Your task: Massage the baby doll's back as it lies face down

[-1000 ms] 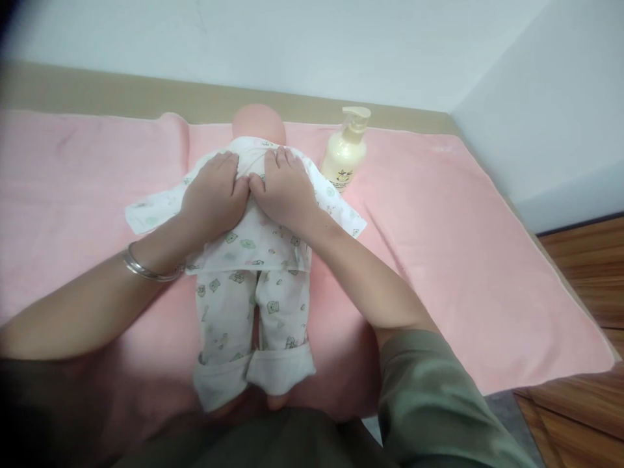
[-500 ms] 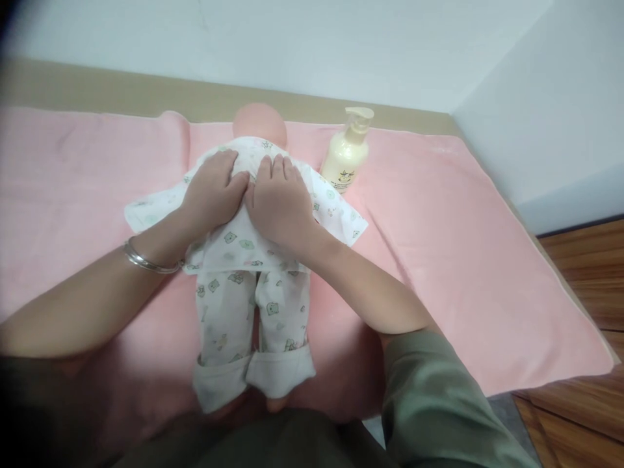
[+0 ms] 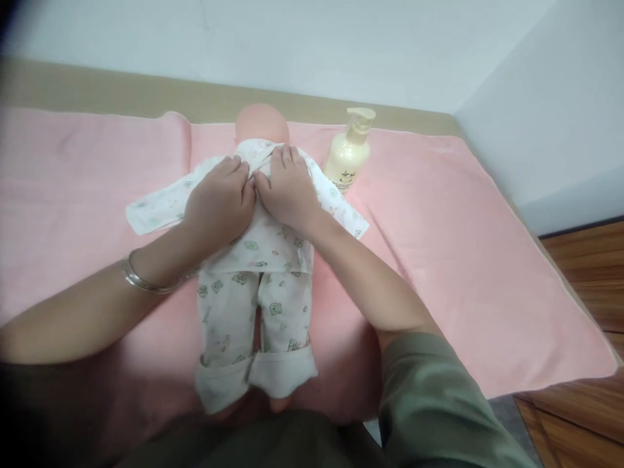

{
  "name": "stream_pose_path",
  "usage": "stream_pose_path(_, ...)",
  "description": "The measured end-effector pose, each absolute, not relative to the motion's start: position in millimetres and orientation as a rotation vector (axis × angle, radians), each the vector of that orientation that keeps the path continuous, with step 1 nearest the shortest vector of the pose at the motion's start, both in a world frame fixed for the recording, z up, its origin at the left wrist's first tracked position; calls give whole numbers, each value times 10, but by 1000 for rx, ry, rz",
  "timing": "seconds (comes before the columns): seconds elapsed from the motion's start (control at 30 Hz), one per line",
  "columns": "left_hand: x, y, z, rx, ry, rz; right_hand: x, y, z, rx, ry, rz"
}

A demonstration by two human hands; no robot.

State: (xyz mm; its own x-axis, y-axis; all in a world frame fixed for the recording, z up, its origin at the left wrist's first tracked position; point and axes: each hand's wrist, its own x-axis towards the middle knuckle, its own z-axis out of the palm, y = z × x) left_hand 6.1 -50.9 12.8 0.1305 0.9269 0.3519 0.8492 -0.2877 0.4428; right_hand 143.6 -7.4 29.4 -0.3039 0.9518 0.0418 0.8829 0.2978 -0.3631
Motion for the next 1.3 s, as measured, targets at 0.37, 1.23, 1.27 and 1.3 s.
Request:
stream_pose_path(0.37, -30, -337, 46, 2178, 1822, 888, 1417, -108, 253, -1656, -2282, 345)
stream_pose_path(1.23, -12, -362, 179, 2215, 1889, 773, 1382, -288, 308, -1609, -2373, 193)
stream_pose_path(1.27, 2, -403, 173, 2237, 1885, 782, 1402, -229, 308, -1612, -2373, 231)
stream_pose_path(1.3, 14, -436, 160, 2253, 1874, 804, 1419, -178, 304, -1610, -2372, 256)
